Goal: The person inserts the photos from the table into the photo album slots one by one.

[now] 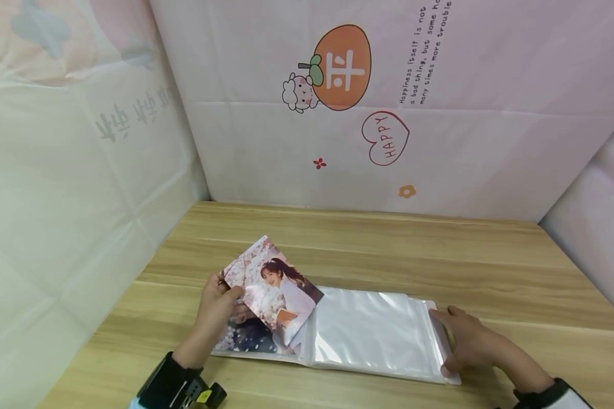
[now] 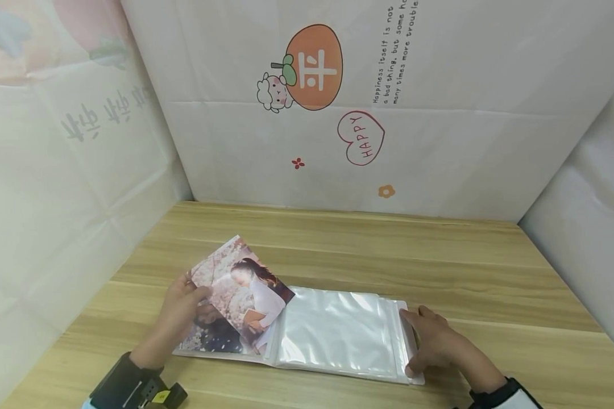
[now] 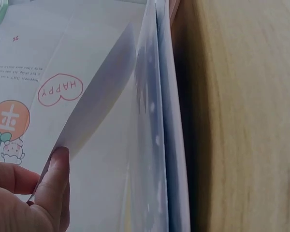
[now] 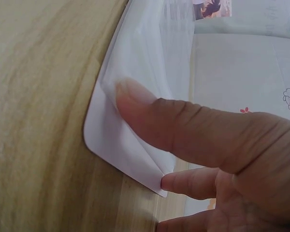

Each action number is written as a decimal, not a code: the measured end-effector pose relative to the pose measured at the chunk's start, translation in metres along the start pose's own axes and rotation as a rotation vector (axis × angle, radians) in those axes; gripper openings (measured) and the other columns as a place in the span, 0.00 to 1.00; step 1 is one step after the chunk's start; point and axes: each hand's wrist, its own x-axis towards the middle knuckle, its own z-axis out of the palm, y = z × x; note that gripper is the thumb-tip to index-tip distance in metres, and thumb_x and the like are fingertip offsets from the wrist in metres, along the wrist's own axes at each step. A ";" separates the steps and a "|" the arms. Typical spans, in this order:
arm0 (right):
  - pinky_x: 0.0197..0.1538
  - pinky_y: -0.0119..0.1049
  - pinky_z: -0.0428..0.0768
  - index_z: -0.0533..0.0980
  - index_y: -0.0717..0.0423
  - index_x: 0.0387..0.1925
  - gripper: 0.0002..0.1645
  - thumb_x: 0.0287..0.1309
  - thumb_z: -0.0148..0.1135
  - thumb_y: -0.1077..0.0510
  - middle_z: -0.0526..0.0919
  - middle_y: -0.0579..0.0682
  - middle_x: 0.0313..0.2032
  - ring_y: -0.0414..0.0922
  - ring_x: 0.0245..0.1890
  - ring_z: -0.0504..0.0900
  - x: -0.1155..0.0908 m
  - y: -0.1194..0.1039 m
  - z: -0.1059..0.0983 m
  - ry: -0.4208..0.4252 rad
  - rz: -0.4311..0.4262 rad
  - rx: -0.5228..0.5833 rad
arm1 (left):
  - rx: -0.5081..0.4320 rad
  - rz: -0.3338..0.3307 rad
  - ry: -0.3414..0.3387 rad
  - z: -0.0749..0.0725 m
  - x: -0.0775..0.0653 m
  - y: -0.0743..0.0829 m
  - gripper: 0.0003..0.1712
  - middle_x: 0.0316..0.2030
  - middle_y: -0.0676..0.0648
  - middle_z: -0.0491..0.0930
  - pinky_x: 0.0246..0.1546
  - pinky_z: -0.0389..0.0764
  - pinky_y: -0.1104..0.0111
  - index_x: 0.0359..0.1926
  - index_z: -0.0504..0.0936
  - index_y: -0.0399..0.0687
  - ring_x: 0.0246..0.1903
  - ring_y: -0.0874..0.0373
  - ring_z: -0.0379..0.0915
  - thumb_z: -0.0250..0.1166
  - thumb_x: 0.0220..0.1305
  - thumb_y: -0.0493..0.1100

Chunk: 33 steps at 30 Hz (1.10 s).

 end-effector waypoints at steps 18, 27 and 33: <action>0.48 0.69 0.62 0.61 0.72 0.61 0.62 0.19 0.79 0.54 0.53 0.85 0.55 0.79 0.54 0.54 0.001 -0.001 0.000 -0.002 0.004 -0.029 | 0.105 0.016 -0.051 -0.012 -0.008 -0.008 0.27 0.36 0.39 0.74 0.21 0.78 0.69 0.57 0.64 0.30 0.23 0.60 0.73 0.54 0.53 0.22; 0.49 0.69 0.61 0.61 0.72 0.61 0.62 0.20 0.80 0.55 0.52 0.86 0.55 0.79 0.55 0.54 0.001 -0.001 0.000 -0.010 0.001 -0.016 | 0.080 0.016 -0.071 -0.015 -0.010 -0.010 0.26 0.36 0.39 0.72 0.25 0.81 0.65 0.54 0.66 0.29 0.25 0.58 0.73 0.56 0.52 0.21; 0.49 0.69 0.62 0.61 0.72 0.61 0.62 0.20 0.80 0.54 0.52 0.85 0.56 0.79 0.54 0.54 0.002 -0.002 0.000 -0.007 0.010 -0.024 | 0.107 -0.001 -0.082 -0.014 -0.015 -0.008 0.27 0.35 0.38 0.71 0.25 0.81 0.64 0.54 0.65 0.31 0.25 0.56 0.72 0.55 0.50 0.20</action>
